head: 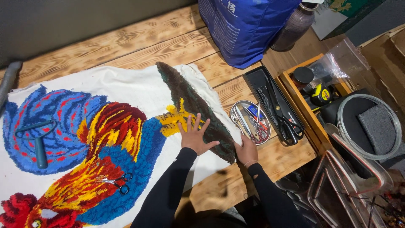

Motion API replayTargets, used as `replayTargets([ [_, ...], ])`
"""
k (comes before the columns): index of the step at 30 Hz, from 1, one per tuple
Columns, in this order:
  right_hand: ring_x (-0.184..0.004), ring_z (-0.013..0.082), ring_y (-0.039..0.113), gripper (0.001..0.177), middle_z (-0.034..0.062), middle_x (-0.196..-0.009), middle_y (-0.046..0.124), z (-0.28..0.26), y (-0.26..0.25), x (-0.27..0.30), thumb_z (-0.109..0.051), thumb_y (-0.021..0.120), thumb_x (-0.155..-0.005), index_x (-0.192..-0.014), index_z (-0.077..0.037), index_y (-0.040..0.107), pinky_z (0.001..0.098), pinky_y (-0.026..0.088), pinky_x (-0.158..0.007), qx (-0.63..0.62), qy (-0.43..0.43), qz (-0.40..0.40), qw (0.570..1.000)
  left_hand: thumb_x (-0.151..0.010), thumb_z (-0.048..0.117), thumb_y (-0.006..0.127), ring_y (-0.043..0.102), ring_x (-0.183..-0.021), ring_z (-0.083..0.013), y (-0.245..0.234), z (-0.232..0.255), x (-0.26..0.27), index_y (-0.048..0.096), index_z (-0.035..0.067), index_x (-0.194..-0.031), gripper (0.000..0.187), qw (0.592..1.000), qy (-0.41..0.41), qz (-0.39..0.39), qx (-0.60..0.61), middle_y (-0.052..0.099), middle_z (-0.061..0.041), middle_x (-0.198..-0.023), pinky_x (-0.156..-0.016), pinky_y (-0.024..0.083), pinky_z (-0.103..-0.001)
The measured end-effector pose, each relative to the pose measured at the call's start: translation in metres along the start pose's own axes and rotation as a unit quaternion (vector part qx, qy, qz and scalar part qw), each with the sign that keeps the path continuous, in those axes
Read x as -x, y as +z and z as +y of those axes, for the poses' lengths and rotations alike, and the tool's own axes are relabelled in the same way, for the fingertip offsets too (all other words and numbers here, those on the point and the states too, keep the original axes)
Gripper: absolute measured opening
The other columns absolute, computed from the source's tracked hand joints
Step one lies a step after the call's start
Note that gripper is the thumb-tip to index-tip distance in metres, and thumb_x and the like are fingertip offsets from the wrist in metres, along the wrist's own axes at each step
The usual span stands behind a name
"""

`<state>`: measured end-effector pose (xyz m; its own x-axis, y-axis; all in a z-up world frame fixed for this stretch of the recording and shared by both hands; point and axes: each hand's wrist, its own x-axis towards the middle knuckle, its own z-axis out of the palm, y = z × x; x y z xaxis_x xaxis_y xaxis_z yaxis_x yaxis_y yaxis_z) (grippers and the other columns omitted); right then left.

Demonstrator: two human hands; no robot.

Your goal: Trimming threads with scissors and electric shears and vacuuming a colorful rooster-shaped rug.

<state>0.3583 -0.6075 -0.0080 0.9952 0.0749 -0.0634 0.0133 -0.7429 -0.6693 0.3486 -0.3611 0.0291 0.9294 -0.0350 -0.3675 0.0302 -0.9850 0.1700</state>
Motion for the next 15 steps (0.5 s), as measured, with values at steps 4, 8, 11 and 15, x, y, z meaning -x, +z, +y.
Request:
replayTargets([
  [4,-0.085,0.0398,0.068,0.029,0.0224,-0.093,0.071,-0.008,-0.013,-0.006,-0.018,0.077,-0.084,-0.106,-0.001,0.069,0.0441,0.055,-0.074,0.026,-0.073,-0.006,0.997,-0.076,0.096,0.036,0.000,-0.156,-0.0439,-0.008,-0.004,-0.001,0.016,0.036,-0.164,0.108,1.000,0.004,-0.005,-0.003,0.002,-0.010,-0.173,-0.117,0.003,-0.073],
  [8,-0.093,0.0398,0.067,0.039,0.0230,-0.101,0.069,-0.040,-0.033,-0.021,-0.020,0.079,-0.081,-0.111,0.002,0.065,0.0452,0.054,-0.082,0.079,-0.056,-0.075,0.992,-0.093,0.085,0.039,0.026,-0.151,-0.0429,0.032,-0.019,-0.033,0.029,0.028,-0.162,0.090,0.997,0.027,0.075,0.011,0.028,-0.012,-0.168,-0.123,0.012,-0.068],
  [11,-0.099,0.0395,0.066,0.048,0.0232,-0.109,0.067,-0.066,-0.035,-0.052,-0.020,0.079,-0.080,-0.119,0.002,0.061,0.0449,0.053,-0.085,0.067,-0.088,-0.071,0.991,-0.094,0.079,0.050,0.043,-0.142,-0.0390,0.008,-0.023,-0.036,0.032,0.021,-0.167,0.095,0.994,0.019,0.099,0.040,0.046,-0.011,-0.157,-0.126,0.019,-0.064],
  [15,-0.108,0.0346,0.067,0.042,0.0193,-0.115,0.068,-0.099,-0.012,-0.120,-0.022,0.074,-0.087,-0.122,-0.002,0.061,0.0415,0.054,-0.092,-0.006,-0.157,-0.065,0.985,-0.077,0.083,0.062,0.046,-0.136,-0.0330,-0.033,-0.021,-0.029,0.024,0.017,-0.174,0.123,0.996,-0.014,0.052,0.064,0.052,-0.011,-0.143,-0.127,0.020,-0.061],
])
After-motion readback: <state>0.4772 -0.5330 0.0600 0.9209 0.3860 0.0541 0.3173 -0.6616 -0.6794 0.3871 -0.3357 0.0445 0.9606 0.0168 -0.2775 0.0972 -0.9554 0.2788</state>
